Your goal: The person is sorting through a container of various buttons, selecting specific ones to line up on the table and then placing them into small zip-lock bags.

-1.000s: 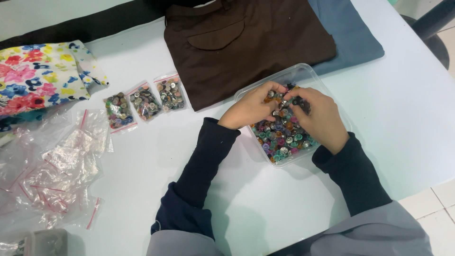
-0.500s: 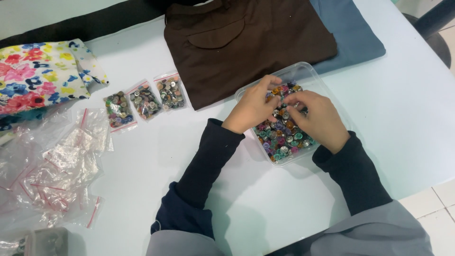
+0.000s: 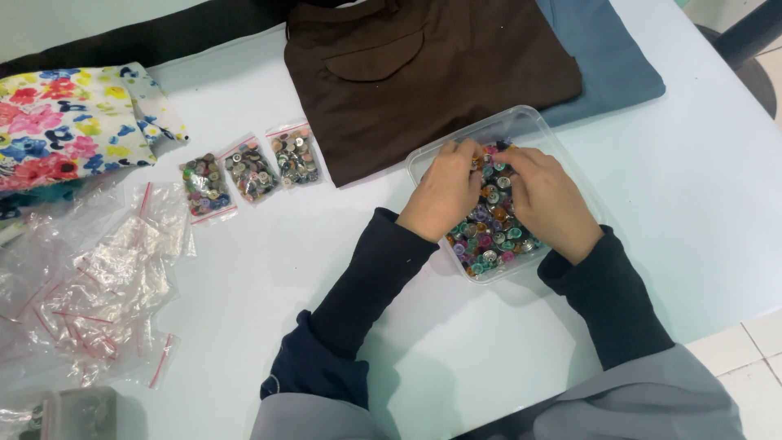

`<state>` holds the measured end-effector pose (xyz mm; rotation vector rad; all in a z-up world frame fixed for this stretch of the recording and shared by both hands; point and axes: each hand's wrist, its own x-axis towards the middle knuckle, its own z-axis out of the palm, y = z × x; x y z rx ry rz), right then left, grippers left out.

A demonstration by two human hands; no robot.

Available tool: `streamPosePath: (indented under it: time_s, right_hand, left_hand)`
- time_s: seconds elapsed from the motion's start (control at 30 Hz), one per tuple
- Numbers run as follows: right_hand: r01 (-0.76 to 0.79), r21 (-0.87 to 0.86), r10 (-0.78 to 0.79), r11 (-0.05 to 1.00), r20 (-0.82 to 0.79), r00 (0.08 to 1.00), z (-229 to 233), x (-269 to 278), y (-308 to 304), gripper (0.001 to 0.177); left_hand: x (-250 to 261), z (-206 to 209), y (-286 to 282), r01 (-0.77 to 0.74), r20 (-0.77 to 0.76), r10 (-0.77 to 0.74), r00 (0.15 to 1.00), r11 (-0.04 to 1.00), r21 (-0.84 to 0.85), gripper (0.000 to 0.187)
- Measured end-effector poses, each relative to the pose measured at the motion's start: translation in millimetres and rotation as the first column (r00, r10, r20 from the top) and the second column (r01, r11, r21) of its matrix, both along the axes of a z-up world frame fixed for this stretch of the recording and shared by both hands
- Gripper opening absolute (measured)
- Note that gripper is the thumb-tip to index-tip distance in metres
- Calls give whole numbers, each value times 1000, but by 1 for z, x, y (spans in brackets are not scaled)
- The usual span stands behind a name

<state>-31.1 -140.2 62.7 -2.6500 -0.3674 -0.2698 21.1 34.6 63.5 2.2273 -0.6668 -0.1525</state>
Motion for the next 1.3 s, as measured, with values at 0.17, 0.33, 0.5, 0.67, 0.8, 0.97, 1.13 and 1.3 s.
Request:
streamPosePath:
  time_s: [0.17, 0.33, 0.5, 0.67, 0.8, 0.97, 1.13, 1.3]
  right_hand:
    - [-69, -27, 66, 997, -117, 991, 9, -3, 6, 43]
    - [-48, -96, 21, 994, -265, 964, 12, -2, 7, 45]
    - [-6, -106, -22, 994, -264, 964, 22, -4, 12, 37]
    - [-4, -122, -24, 993, -223, 974, 5, 1, 4, 26]
    - [-4, -103, -18, 995, -211, 977, -2, 2, 2, 20]
    - [57, -16, -58, 998, -15, 998, 0, 1, 0, 18]
    - [29, 216, -109, 976, 369, 923, 14, -12, 4, 21]
    - [-9, 187, -126, 982, 697, 706, 36, -34, 26, 22]
  left_hand:
    - [-11, -11, -7, 11, 223, -78, 972, 957, 289, 30]
    - [-19, -12, -10, -54, 355, -96, 930, 919, 390, 25]
    - [-14, -25, -14, -57, 379, -111, 919, 912, 405, 20]
    - [-13, -27, -15, -75, 430, -99, 897, 926, 369, 11]
    - [-14, -27, -17, -40, 373, -78, 925, 954, 298, 14]
    - [-26, 9, -10, -50, 340, 21, 940, 996, 77, 23]
    - [-28, 11, -2, -102, 408, 189, 893, 969, -224, 31]
    - [-15, -15, 29, -71, 566, 317, 761, 908, -413, 27]
